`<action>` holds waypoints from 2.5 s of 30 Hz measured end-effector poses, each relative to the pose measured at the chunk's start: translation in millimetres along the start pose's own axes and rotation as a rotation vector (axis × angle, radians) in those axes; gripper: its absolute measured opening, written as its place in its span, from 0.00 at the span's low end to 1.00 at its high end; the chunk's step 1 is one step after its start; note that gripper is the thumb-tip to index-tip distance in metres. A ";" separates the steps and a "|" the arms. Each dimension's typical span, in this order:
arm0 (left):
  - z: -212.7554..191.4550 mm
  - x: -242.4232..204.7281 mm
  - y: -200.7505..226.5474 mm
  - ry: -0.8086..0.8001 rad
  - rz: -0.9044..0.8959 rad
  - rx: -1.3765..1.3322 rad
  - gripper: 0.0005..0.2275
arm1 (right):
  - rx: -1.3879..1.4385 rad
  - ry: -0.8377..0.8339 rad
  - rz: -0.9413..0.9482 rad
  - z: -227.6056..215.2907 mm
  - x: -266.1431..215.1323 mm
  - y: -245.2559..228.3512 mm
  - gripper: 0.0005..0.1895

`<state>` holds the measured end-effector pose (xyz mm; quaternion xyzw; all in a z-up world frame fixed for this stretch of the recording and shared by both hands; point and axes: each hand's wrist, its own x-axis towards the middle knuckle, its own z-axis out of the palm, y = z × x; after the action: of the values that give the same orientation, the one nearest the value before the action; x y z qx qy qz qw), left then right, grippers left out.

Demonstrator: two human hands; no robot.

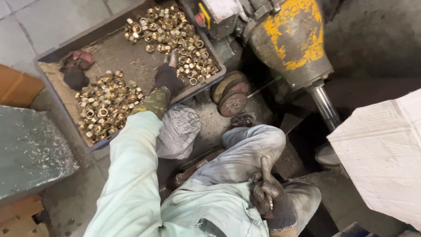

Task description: The person repeatedly picks up small brass fittings from a bin, presses them against a rotating buffing wheel to polish them, and places them into a second bin. The process is repeated for multiple fittings.

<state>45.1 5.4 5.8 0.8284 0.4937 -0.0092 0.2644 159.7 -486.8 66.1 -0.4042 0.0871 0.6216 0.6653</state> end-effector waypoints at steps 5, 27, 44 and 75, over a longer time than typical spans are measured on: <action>10.8 14.6 9.1 0.063 -0.037 0.083 0.46 | 0.022 0.050 -0.010 8.8 5.6 3.2 0.36; 4.2 3.5 11.9 0.002 -0.106 0.117 0.34 | 0.146 -0.102 0.016 -14.7 16.3 16.7 0.33; 12.7 3.3 -12.3 -0.100 -0.001 0.215 0.37 | 0.056 0.090 -0.043 27.6 6.7 3.3 0.50; 17.2 -13.0 -37.7 0.263 0.073 -0.007 0.25 | 0.068 0.120 0.028 19.6 -1.9 7.4 0.24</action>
<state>11.6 1.2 -21.6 0.8388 0.4939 0.1108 0.2005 145.1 -476.3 76.9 -0.4165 0.1535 0.6021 0.6637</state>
